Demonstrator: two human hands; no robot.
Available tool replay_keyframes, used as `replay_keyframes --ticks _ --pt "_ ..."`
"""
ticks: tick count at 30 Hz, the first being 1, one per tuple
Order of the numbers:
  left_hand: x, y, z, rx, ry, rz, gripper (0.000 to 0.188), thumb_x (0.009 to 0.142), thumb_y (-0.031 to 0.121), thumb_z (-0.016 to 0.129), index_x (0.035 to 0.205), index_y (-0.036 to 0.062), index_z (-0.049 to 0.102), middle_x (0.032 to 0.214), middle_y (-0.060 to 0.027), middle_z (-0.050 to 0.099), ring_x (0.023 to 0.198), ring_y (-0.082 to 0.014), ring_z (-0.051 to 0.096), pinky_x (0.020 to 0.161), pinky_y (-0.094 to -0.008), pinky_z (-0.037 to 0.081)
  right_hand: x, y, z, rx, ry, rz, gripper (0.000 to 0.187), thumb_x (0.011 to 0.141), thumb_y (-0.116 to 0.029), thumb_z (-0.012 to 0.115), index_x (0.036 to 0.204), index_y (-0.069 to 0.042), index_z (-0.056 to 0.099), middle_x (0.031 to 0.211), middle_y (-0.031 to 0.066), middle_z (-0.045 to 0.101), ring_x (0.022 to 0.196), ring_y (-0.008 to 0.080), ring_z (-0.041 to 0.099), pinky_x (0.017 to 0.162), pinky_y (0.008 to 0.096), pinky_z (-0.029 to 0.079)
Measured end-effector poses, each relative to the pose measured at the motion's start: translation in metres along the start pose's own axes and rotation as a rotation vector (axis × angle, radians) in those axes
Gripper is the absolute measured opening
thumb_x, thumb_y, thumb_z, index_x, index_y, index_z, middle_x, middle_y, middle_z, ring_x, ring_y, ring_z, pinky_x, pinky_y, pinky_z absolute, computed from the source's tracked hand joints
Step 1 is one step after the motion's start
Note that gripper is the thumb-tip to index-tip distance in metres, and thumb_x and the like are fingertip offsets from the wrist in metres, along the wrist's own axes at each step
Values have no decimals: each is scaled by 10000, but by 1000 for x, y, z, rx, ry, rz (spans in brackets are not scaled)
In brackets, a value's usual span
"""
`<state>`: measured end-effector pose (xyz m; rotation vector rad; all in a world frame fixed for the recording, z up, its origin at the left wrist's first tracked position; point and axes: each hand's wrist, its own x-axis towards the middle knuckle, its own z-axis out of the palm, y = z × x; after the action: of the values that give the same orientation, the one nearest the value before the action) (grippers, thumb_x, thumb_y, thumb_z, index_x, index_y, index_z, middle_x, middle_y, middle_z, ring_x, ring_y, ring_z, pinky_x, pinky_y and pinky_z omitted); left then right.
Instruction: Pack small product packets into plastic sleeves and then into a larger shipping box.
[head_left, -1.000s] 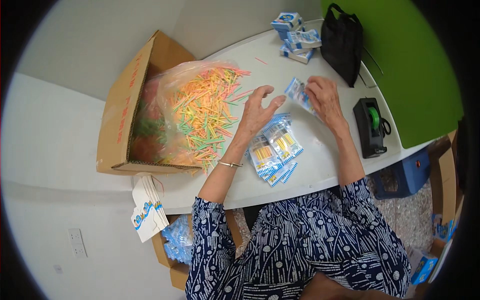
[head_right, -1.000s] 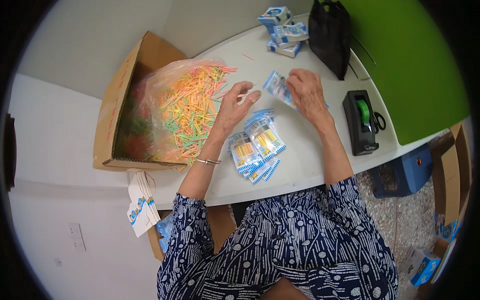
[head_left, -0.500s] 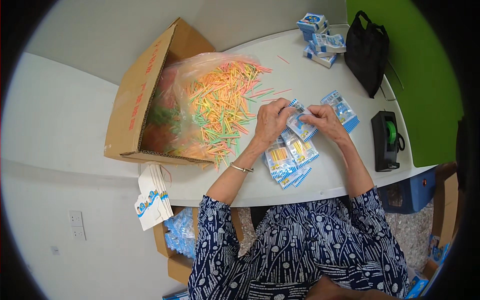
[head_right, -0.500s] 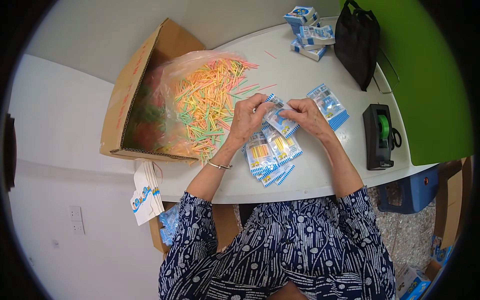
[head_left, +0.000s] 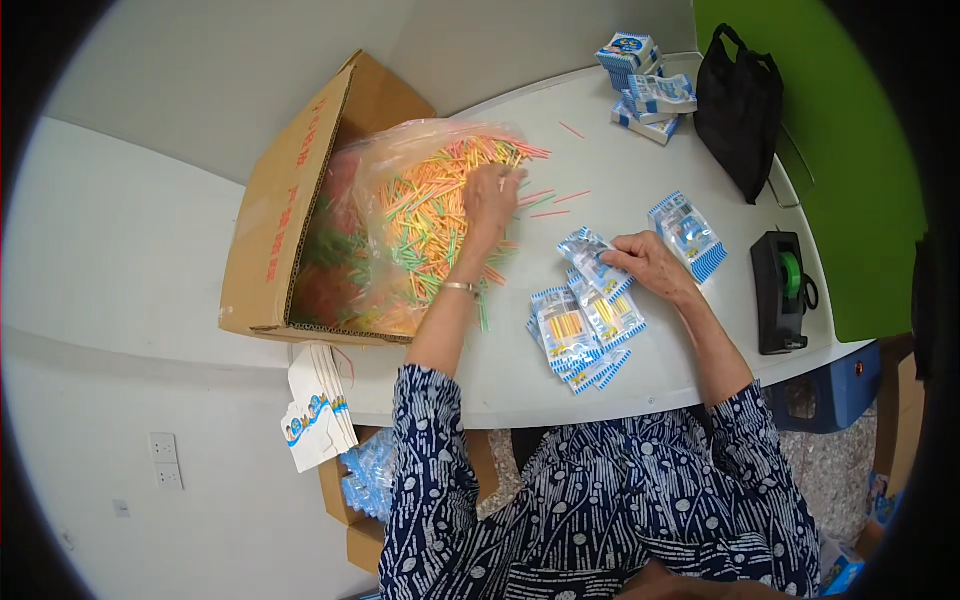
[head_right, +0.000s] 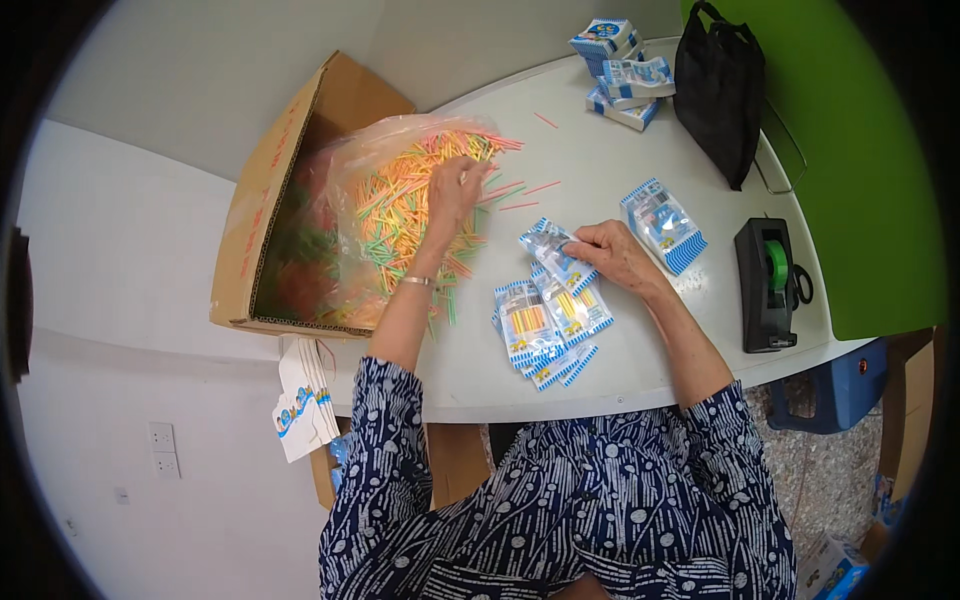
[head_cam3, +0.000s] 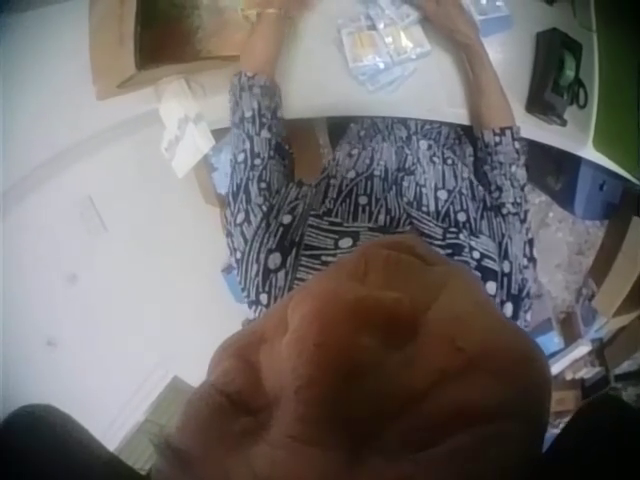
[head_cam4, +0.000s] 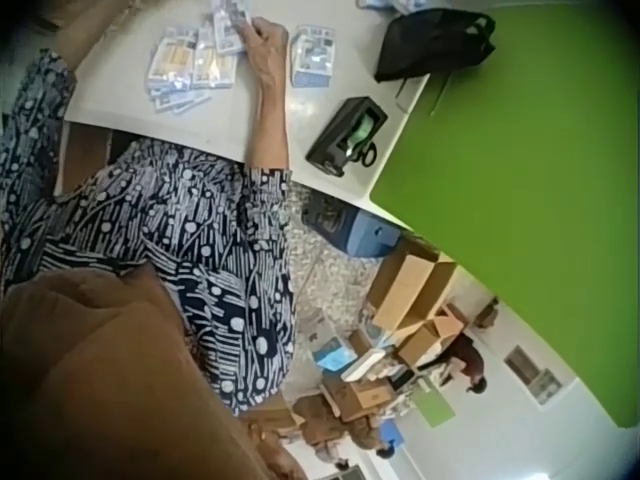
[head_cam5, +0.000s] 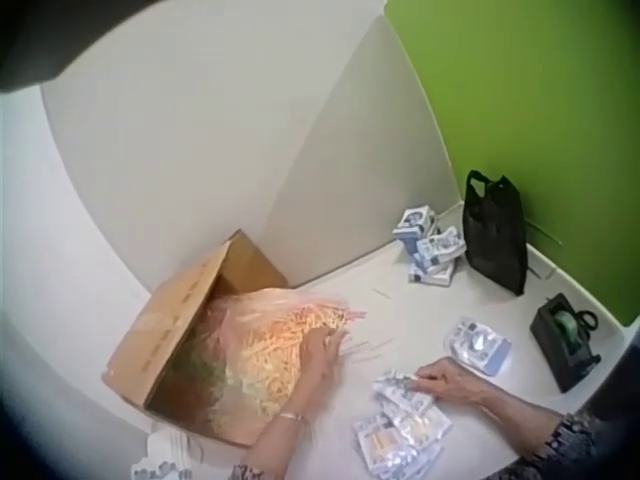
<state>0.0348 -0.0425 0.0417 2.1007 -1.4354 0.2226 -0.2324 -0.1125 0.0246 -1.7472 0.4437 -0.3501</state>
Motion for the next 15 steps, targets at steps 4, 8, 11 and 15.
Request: replay_keyframes --ticks 4,8,11,15 --pt "27 -60 8 455 167 251 209 763 204 615 909 53 611 895 -123 589 903 -294 549 760 -426 415 2 2 2 -19 -2 -13 326 873 -229 623 635 -14 566 538 -46 396 533 42 330 484 268 251" --pt "58 -80 7 677 -28 350 236 795 147 553 1019 74 562 987 -112 550 946 -282 506 792 -422 387 2 2 2 -14 11 -22 337 871 -232 620 639 5 558 542 -13 398 534 65 337 485 281 259" --pt "70 -81 13 617 -127 474 334 780 79 533 1114 80 515 1079 -134 537 1017 -312 499 820 -445 383 4 6 1 -17 30 -51 346 865 -237 622 645 20 549 534 11 386 528 76 336 484 294 263" --pt "79 -81 17 694 -90 613 342 797 82 515 1138 74 489 1126 -148 518 1060 -312 482 845 -440 376 6 4 0 -34 16 -16 365 863 -236 620 637 31 516 534 29 367 526 86 326 486 308 262"
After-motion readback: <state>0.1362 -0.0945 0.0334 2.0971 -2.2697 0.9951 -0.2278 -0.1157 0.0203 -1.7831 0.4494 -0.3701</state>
